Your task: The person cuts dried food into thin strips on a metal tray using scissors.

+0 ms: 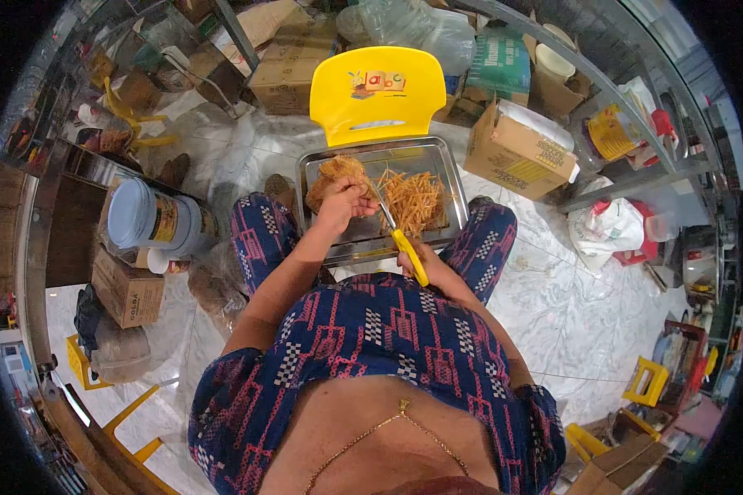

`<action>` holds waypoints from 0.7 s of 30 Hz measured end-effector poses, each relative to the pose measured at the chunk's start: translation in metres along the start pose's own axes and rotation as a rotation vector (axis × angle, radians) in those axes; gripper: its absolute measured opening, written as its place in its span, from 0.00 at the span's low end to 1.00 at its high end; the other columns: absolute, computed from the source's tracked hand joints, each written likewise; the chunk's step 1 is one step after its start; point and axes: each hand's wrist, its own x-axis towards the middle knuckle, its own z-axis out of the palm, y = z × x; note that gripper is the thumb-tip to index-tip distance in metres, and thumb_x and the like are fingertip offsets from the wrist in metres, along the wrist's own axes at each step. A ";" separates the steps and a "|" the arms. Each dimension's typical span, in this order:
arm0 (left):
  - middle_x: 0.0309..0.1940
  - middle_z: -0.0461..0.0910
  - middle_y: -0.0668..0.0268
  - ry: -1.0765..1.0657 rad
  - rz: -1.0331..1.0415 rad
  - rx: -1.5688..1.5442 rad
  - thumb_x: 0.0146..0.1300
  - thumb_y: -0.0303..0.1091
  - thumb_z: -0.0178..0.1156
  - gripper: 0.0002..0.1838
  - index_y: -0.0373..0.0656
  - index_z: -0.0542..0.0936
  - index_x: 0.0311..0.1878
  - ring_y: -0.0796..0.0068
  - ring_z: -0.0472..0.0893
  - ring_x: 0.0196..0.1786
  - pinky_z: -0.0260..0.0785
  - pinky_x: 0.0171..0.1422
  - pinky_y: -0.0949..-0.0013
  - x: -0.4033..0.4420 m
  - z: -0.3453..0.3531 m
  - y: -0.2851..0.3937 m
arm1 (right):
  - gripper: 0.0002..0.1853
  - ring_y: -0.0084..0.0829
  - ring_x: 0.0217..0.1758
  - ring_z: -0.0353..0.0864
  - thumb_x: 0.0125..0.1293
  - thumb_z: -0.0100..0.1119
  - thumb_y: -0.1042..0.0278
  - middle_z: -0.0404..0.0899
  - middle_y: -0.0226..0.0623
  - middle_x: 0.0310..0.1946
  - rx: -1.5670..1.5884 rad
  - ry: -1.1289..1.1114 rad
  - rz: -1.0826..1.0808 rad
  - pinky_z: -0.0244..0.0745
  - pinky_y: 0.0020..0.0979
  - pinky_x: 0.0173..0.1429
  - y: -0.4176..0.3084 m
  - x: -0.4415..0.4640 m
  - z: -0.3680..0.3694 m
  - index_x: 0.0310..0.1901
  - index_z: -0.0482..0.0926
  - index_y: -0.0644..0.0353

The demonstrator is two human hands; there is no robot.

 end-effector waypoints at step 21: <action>0.25 0.75 0.61 0.020 0.023 -0.003 0.60 0.31 0.49 0.06 0.39 0.69 0.36 0.68 0.79 0.25 0.73 0.25 0.71 0.002 0.001 0.001 | 0.11 0.16 0.15 0.64 0.59 0.52 0.61 0.64 0.24 0.16 0.084 0.041 0.083 0.62 0.18 0.18 -0.012 -0.001 -0.001 0.35 0.68 0.59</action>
